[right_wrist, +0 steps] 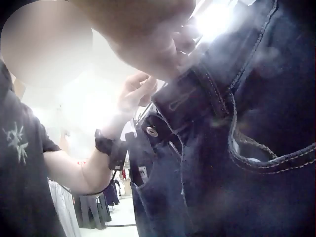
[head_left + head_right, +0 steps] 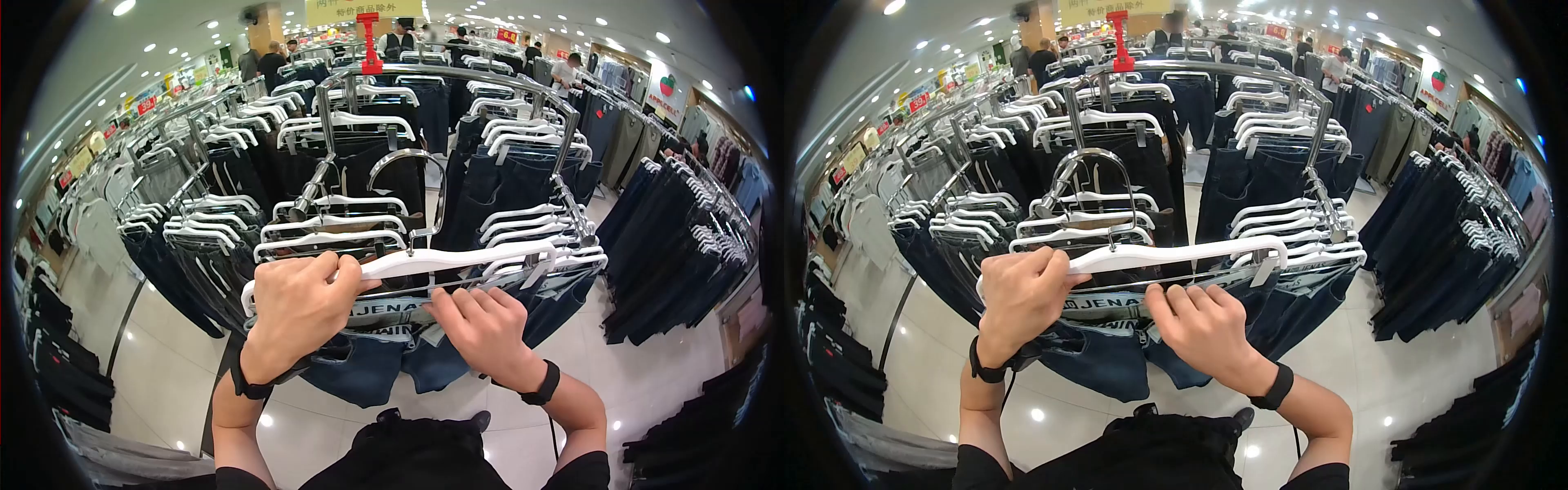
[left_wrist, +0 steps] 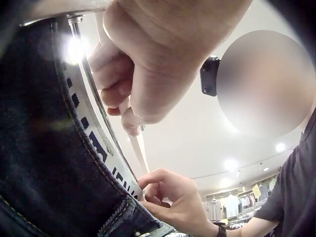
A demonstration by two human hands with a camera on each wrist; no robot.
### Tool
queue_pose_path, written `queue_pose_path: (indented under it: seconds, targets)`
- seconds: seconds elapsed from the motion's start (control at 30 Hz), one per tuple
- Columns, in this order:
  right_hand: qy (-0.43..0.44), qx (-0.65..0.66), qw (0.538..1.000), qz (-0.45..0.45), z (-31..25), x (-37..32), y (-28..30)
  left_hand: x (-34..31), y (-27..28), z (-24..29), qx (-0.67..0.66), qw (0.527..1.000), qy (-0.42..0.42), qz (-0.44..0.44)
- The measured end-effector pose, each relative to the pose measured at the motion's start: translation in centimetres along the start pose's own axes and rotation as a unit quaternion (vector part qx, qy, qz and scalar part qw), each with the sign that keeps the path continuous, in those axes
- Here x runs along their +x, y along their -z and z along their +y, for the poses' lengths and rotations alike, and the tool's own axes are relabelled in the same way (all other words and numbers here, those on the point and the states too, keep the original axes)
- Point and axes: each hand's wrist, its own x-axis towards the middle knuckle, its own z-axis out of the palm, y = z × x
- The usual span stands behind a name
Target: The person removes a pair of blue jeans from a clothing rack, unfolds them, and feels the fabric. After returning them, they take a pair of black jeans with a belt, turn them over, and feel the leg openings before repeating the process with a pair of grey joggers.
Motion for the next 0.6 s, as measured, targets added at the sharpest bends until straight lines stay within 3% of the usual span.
queue_pose_path:
  seconds: [0.07,0.2,0.6]
  targets:
    - [0.044,-0.048,0.998,0.001,-0.1,0.3,0.6,-0.1,0.0,0.1,0.003,1.0,0.007,0.004]
    - [0.093,-0.027,0.992,0.085,0.1,1.0,-1.0,0.0,0.5,0.3,0.013,1.0,0.027,0.002]
    - [0.083,-0.048,0.995,0.033,-1.3,1.4,-2.7,0.2,1.1,0.6,0.035,0.998,0.049,0.005]
